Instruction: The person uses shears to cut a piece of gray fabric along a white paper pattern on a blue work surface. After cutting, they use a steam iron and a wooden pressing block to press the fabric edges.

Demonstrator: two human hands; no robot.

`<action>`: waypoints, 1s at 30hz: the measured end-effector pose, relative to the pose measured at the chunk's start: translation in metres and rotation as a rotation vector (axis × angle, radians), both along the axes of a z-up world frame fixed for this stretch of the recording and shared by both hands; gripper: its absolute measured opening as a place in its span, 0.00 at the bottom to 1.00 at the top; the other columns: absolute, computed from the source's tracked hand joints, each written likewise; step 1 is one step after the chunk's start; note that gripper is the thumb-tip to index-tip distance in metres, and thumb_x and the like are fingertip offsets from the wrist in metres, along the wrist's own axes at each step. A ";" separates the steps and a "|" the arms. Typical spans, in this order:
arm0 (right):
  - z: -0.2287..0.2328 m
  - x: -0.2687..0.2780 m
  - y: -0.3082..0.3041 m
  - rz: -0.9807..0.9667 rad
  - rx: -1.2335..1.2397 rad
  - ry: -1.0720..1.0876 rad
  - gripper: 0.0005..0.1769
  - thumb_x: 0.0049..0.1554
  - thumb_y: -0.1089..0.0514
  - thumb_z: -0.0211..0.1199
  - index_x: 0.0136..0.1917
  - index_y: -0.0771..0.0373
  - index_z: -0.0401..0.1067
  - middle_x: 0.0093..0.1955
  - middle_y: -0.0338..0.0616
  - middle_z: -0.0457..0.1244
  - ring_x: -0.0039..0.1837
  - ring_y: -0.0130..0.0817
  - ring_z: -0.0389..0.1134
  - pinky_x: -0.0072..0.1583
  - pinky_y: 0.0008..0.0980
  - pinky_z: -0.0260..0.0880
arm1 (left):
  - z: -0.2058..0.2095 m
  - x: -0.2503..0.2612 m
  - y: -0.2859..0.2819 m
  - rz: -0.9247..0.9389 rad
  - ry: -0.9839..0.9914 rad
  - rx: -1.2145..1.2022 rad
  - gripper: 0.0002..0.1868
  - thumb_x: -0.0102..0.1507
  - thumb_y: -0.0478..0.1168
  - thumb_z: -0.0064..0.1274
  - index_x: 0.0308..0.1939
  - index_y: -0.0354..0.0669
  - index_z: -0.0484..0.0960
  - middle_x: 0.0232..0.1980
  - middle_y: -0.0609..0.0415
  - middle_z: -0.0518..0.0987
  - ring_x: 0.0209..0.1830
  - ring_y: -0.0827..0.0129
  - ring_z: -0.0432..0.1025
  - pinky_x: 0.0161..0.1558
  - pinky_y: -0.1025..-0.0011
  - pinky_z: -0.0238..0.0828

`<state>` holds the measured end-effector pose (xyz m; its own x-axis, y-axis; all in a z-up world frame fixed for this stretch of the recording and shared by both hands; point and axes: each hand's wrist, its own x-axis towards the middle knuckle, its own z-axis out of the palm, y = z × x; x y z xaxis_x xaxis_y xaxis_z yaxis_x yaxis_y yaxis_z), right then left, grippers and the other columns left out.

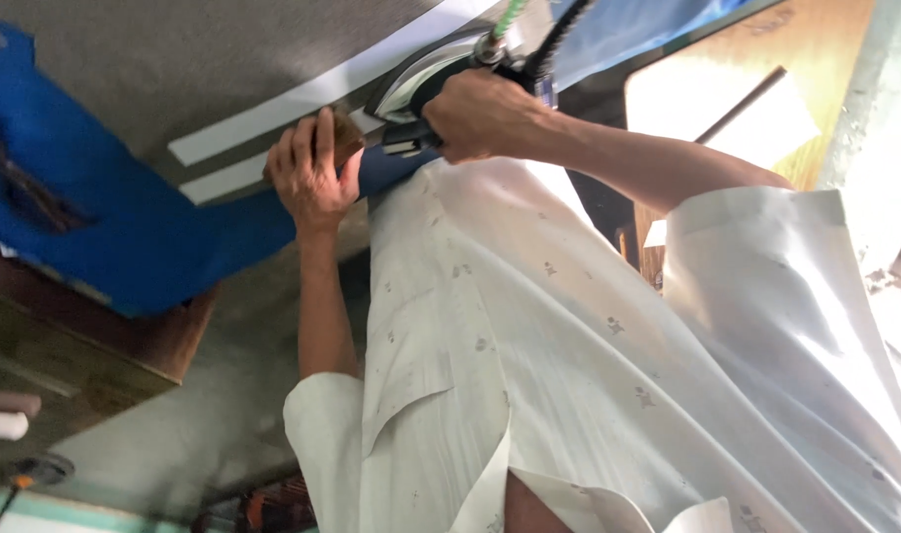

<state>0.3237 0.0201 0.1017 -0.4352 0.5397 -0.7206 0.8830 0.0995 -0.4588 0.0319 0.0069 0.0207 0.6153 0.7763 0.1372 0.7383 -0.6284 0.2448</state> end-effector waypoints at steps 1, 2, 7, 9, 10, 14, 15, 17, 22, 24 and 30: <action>-0.002 0.000 -0.002 -0.010 0.028 0.031 0.08 0.52 0.58 0.61 0.37 0.66 0.73 0.26 0.44 0.63 0.28 0.41 0.66 0.30 0.38 0.64 | 0.003 0.002 0.000 0.015 0.019 0.026 0.28 0.73 0.59 0.52 0.71 0.47 0.74 0.61 0.50 0.77 0.56 0.53 0.73 0.56 0.53 0.70; -0.004 0.000 -0.003 -0.020 0.056 0.061 0.08 0.52 0.58 0.60 0.37 0.65 0.73 0.26 0.43 0.62 0.29 0.41 0.65 0.31 0.37 0.64 | 0.005 0.003 0.001 0.030 0.037 0.052 0.27 0.73 0.58 0.51 0.69 0.47 0.75 0.60 0.51 0.78 0.55 0.53 0.73 0.55 0.53 0.71; -0.009 0.000 -0.007 -0.030 0.094 0.092 0.08 0.52 0.61 0.60 0.33 0.63 0.69 0.23 0.40 0.56 0.26 0.35 0.56 0.30 0.34 0.55 | -0.011 -0.009 -0.005 0.023 0.074 0.018 0.32 0.72 0.60 0.53 0.74 0.49 0.68 0.63 0.49 0.75 0.58 0.53 0.71 0.57 0.52 0.70; -0.010 0.000 -0.009 -0.009 0.125 0.110 0.08 0.52 0.62 0.59 0.32 0.63 0.68 0.22 0.37 0.55 0.25 0.31 0.54 0.30 0.32 0.53 | -0.012 -0.011 -0.006 0.023 0.086 -0.008 0.35 0.72 0.61 0.54 0.77 0.52 0.63 0.64 0.49 0.74 0.60 0.52 0.71 0.59 0.50 0.70; -0.010 0.000 -0.008 -0.022 0.111 0.111 0.08 0.52 0.62 0.59 0.31 0.62 0.68 0.22 0.36 0.55 0.25 0.30 0.54 0.30 0.31 0.52 | -0.009 -0.009 -0.004 0.018 0.063 0.019 0.33 0.73 0.61 0.52 0.75 0.50 0.66 0.63 0.50 0.75 0.59 0.54 0.71 0.58 0.52 0.70; -0.009 -0.001 -0.007 -0.021 0.076 0.089 0.09 0.56 0.59 0.60 0.35 0.62 0.71 0.25 0.38 0.60 0.26 0.32 0.60 0.30 0.31 0.57 | -0.008 -0.006 -0.002 0.017 -0.003 0.063 0.29 0.73 0.61 0.47 0.72 0.50 0.71 0.60 0.52 0.76 0.56 0.55 0.72 0.55 0.53 0.70; -0.007 0.000 -0.006 -0.009 0.077 0.100 0.09 0.56 0.59 0.60 0.35 0.62 0.71 0.25 0.38 0.60 0.26 0.32 0.60 0.30 0.31 0.57 | -0.010 -0.008 -0.003 0.029 0.008 0.064 0.29 0.73 0.61 0.47 0.72 0.50 0.71 0.60 0.52 0.76 0.56 0.55 0.72 0.55 0.53 0.70; -0.004 0.000 -0.005 -0.018 0.082 0.085 0.07 0.55 0.59 0.60 0.38 0.64 0.74 0.26 0.42 0.63 0.28 0.37 0.65 0.32 0.35 0.63 | -0.016 -0.013 -0.006 0.009 0.015 0.027 0.33 0.71 0.58 0.56 0.75 0.52 0.67 0.64 0.51 0.75 0.58 0.54 0.71 0.58 0.53 0.68; -0.007 0.002 -0.009 -0.049 0.094 0.109 0.10 0.56 0.60 0.59 0.33 0.62 0.67 0.24 0.41 0.55 0.28 0.36 0.59 0.31 0.36 0.58 | -0.024 -0.019 -0.007 0.000 0.067 0.025 0.36 0.69 0.60 0.60 0.76 0.54 0.66 0.66 0.53 0.72 0.60 0.56 0.69 0.60 0.57 0.66; -0.009 0.004 -0.011 -0.052 0.105 0.121 0.11 0.58 0.60 0.59 0.34 0.63 0.68 0.24 0.40 0.56 0.27 0.36 0.60 0.31 0.35 0.60 | -0.021 -0.017 -0.006 0.014 0.043 0.026 0.34 0.69 0.60 0.58 0.74 0.53 0.69 0.65 0.54 0.74 0.59 0.55 0.69 0.59 0.56 0.67; -0.010 0.009 -0.013 -0.066 0.135 0.119 0.12 0.59 0.57 0.62 0.35 0.62 0.69 0.24 0.41 0.56 0.28 0.37 0.60 0.31 0.35 0.62 | -0.028 -0.021 -0.007 0.010 0.112 0.022 0.36 0.69 0.62 0.59 0.75 0.53 0.67 0.66 0.55 0.73 0.61 0.58 0.68 0.62 0.58 0.65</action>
<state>0.3325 0.0071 0.0922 -0.4734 0.6582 -0.5854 0.8299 0.1106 -0.5468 0.0108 0.0002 -0.0074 0.6202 0.7799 0.0845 0.7664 -0.6254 0.1466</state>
